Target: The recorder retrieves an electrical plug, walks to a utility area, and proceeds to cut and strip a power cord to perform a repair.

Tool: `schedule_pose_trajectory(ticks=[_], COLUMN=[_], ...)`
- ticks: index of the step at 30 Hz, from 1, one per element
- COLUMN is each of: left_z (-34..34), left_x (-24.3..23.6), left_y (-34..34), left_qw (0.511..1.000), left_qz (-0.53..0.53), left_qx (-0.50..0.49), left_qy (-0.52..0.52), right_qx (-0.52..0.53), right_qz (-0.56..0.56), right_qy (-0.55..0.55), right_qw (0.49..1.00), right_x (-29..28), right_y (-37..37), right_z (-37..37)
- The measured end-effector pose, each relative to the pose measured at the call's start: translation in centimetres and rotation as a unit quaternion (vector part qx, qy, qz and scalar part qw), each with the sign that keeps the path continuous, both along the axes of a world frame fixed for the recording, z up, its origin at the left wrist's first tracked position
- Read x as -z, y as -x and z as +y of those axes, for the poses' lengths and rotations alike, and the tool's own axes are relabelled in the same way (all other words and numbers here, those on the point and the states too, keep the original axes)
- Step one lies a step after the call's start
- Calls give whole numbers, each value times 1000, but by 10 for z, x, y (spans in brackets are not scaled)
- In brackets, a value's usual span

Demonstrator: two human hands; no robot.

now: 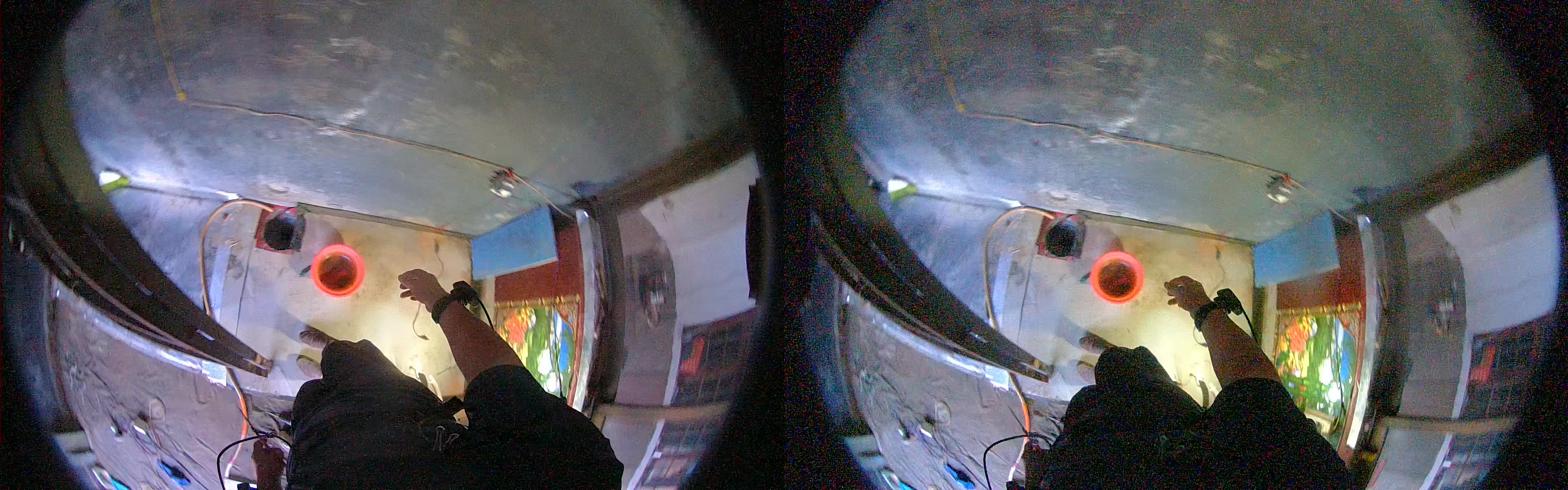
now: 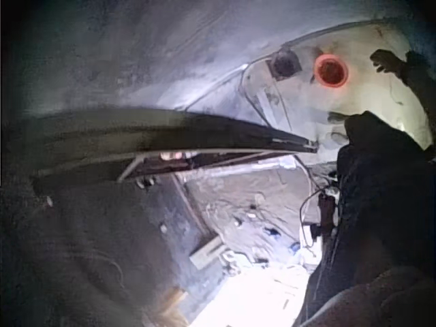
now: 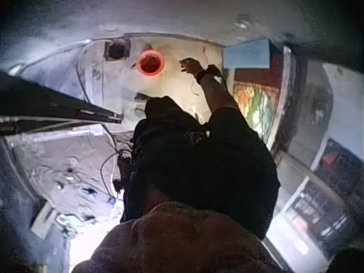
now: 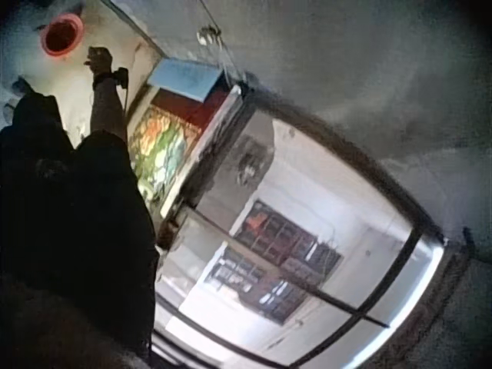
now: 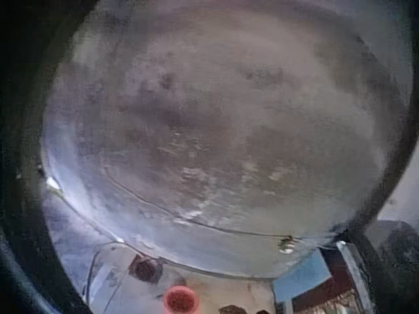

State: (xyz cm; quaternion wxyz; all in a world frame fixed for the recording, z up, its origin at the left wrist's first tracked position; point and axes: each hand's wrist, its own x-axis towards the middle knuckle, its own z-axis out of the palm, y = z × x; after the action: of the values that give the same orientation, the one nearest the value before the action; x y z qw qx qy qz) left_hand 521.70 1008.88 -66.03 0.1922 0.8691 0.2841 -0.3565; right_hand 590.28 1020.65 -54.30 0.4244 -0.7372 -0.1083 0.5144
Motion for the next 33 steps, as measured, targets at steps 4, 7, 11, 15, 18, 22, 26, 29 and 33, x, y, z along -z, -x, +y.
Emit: schedule_pose_trajectory(ticks=[4,7,11,15,18,22,26,29,33], left_z=[49,52,60,68,82,86,99,108,112], left_x=[-63,-61,-74,-92,-88,-120,-133,-116,-113], left_y=[-64,-70,-94,-130,-180,-221,-274,-284,-302], left_qw=[865,897,864,863,866,877,827,739,761], left_qz=[-237,-286,-224,-211,-223,-215,-191,-181,-213], left_qx=[-440,-324,-447,-454,-429,-415,-504,-609,-562], left_qy=[41,-97,56,74,125,111,160,223,245], right_qx=[90,152,214,282,117,179,219,336,337], right_qz=[-28,-71,-43,-60,-403,-274,-247,-137,-140], right_qy=[18,-31,-52,-50,-30,-28,-143,-161,-147], right_qw=[995,985,974,956,907,945,933,918,919], right_x=[-2,8,20,21,42,3,-10,-36,-27], right_y=[-41,-72,-146,-234,-368,-410,-443,-462,-494], right_z=[-90,-129,-179,-175,-229,-155,-132,-116,-114])
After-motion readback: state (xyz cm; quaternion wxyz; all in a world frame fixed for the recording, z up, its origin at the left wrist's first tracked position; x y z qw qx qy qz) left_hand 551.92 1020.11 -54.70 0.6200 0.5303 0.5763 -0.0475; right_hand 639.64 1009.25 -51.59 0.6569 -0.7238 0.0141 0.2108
